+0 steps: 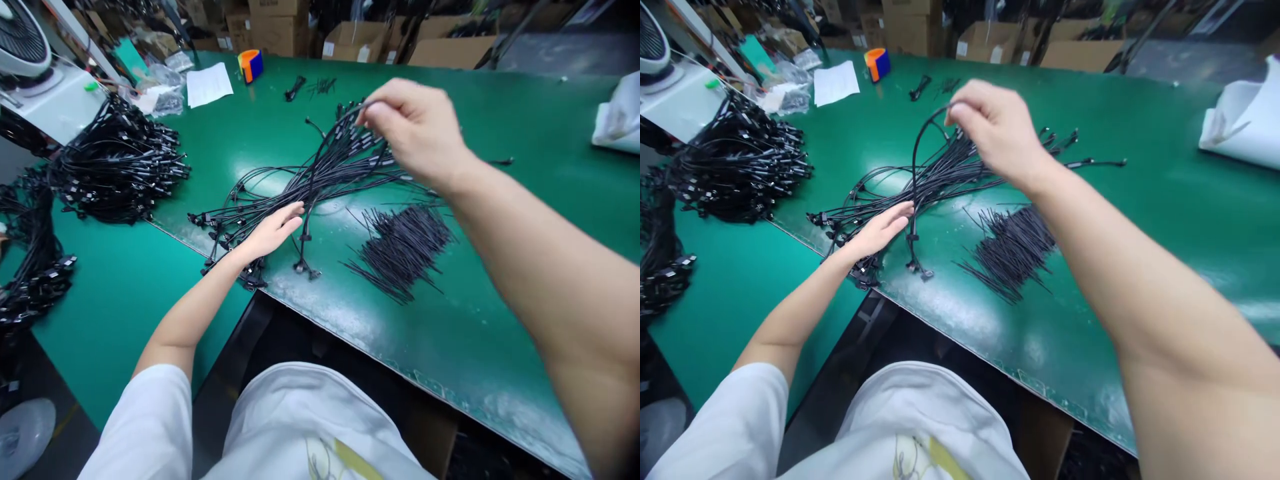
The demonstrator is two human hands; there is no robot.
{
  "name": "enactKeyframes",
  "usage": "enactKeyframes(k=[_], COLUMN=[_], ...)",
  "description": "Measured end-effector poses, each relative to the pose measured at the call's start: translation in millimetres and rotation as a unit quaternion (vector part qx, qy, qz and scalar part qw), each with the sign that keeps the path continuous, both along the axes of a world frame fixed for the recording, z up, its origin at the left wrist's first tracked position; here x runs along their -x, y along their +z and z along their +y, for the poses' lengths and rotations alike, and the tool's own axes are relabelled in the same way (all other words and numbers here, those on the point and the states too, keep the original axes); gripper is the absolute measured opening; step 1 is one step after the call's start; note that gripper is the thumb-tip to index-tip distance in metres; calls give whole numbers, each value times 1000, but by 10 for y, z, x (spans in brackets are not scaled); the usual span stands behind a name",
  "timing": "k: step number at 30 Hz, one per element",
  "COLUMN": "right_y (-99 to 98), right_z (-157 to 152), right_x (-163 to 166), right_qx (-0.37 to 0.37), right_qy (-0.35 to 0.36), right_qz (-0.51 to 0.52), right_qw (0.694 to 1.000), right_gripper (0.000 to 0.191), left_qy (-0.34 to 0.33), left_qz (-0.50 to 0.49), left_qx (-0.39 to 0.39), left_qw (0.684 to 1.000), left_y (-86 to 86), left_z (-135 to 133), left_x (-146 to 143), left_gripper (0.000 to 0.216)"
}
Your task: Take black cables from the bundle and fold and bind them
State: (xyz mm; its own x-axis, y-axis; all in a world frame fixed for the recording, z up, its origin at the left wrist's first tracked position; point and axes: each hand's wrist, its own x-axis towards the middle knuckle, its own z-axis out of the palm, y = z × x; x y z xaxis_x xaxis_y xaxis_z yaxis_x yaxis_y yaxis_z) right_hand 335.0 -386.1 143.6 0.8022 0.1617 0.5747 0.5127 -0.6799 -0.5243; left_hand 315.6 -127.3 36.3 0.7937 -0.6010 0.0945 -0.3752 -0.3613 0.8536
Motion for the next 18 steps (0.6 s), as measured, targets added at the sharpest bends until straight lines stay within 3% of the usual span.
enactKeyframes(k=[2, 4, 7, 9, 12, 15, 16, 18], right_y=[235, 380, 482, 515, 556, 614, 640, 700], right_z=[9, 30, 56, 82, 154, 219, 225, 202], right_x=[43, 101, 229, 322, 414, 436, 441, 471], right_qx=[-28, -20, 31, 45, 55, 85, 99, 139], right_qy=[11, 20, 13, 26, 54, 44, 36, 22], right_qz=[-13, -21, -57, -92, -123, -143, -152, -160], right_qw=[999, 999, 998, 994, 989, 985, 983, 977], right_gripper=[19, 20, 17, 16, 19, 24, 26, 31], left_qy=[-46, -63, -23, -4, -45, -82, -69, 16], left_qz=[89, 116, 121, 147, 156, 116, 93, 1], left_qx=[62, 96, 142, 161, 116, 84, 77, 58], left_qw=[993, 987, 982, 976, 980, 986, 990, 998], left_y=[20, 46, 56, 40, 4, 2, 23, 118], left_z=[-131, -186, -155, -112, -100, -134, -133, -82], left_x=[15, -10, -26, 5, 103, 183, 192, 196], left_gripper=[44, 33, 24, 30, 44, 32, 29, 25])
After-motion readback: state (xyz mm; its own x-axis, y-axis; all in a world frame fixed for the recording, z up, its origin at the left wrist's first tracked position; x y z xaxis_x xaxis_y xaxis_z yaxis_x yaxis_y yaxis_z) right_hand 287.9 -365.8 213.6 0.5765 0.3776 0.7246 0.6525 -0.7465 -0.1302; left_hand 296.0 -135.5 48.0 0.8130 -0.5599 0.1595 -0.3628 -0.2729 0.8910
